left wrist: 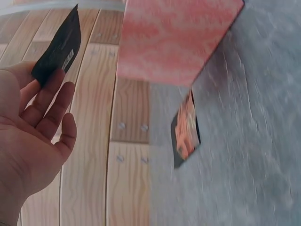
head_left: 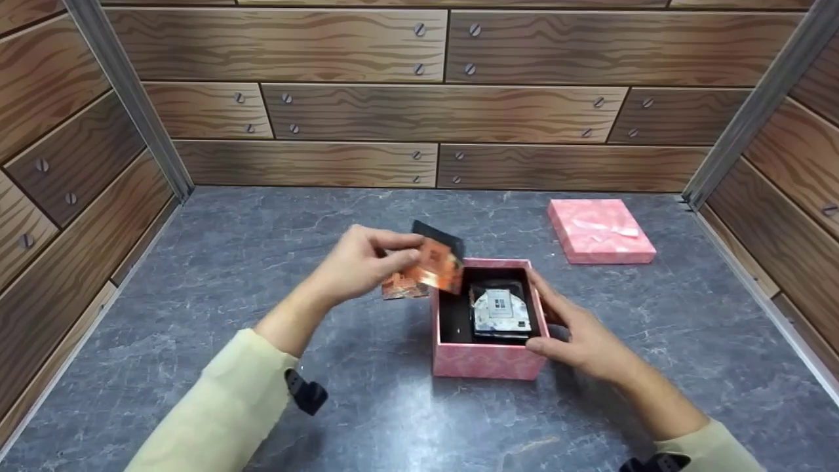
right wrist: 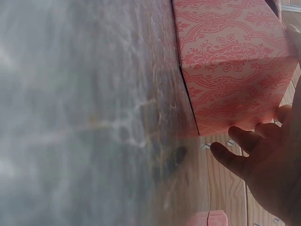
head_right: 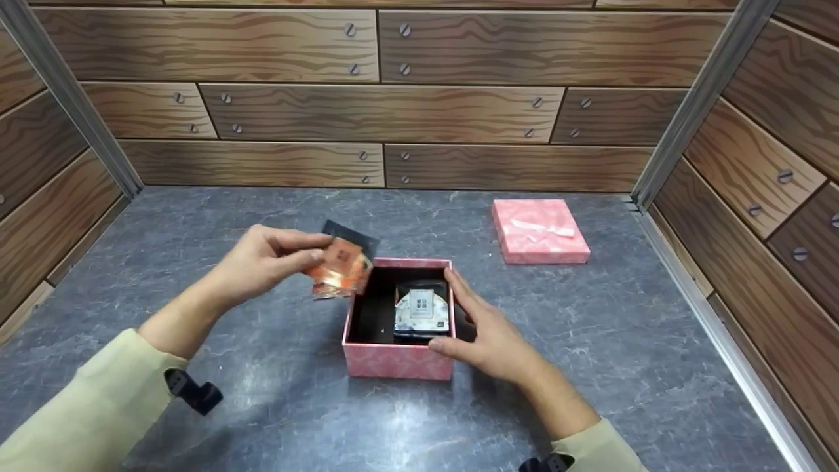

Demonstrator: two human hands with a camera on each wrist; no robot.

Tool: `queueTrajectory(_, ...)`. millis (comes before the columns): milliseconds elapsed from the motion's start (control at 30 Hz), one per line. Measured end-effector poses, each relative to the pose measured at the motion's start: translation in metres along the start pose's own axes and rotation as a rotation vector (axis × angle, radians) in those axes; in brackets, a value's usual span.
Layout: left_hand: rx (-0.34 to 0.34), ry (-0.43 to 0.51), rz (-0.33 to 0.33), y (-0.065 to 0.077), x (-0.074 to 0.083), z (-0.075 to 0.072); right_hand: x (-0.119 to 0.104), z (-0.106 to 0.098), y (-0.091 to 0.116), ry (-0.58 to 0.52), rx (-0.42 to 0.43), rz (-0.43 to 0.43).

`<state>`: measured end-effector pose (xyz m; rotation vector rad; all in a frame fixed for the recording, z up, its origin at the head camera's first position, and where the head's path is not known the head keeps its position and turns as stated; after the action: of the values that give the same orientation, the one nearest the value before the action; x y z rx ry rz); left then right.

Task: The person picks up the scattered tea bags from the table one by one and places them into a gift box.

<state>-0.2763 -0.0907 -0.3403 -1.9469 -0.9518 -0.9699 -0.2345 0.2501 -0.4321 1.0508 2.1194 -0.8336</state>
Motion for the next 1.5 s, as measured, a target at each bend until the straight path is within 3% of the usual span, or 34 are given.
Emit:
queueTrajectory(133, -0.055, -0.011, -0.021, -0.007, 0.003, 0.023, 0.001, 0.0, 0.0, -0.004, 0.0, 0.004)
queueTrajectory(233, -0.082, -0.077, -0.015, -0.011, 0.002, 0.039, 0.002, 0.0, 0.001, -0.007, -0.001, 0.018)
queueTrajectory(367, -0.086, -0.209, 0.043, -0.015, 0.002, 0.058, 0.002, 0.0, 0.001, 0.004, 0.001, 0.032)
queueTrajectory(567, -0.098, -0.293, 0.059, -0.02, 0.001, 0.079, 0.003, 0.0, 0.0, 0.001, -0.007, 0.034)
queueTrajectory(867, -0.134, -0.356, 0.06, -0.026, 0.001, 0.097, 0.003, 0.0, 0.0, 0.009, -0.01, 0.037)
queueTrajectory(1167, -0.159, -0.436, 0.147, -0.029, -0.001, 0.11, 0.002, -0.001, -0.001, 0.027, -0.008, 0.02)
queueTrajectory(1500, -0.196, -0.688, 0.121, -0.034, 0.001, 0.121, 0.001, -0.001, 0.0, 0.006, -0.016, 0.003)
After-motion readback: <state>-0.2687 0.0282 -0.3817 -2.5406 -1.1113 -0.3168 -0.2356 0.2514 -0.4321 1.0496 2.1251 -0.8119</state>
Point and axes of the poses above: each hand's wrist, its own y-axis away from the middle knuckle, its own z-axis out of the palm, x = y × z, the point moved 4 cm from there along -y, towards the middle knuckle, and after that the axes turned 3 degrees about z, right-handed, at the moved point
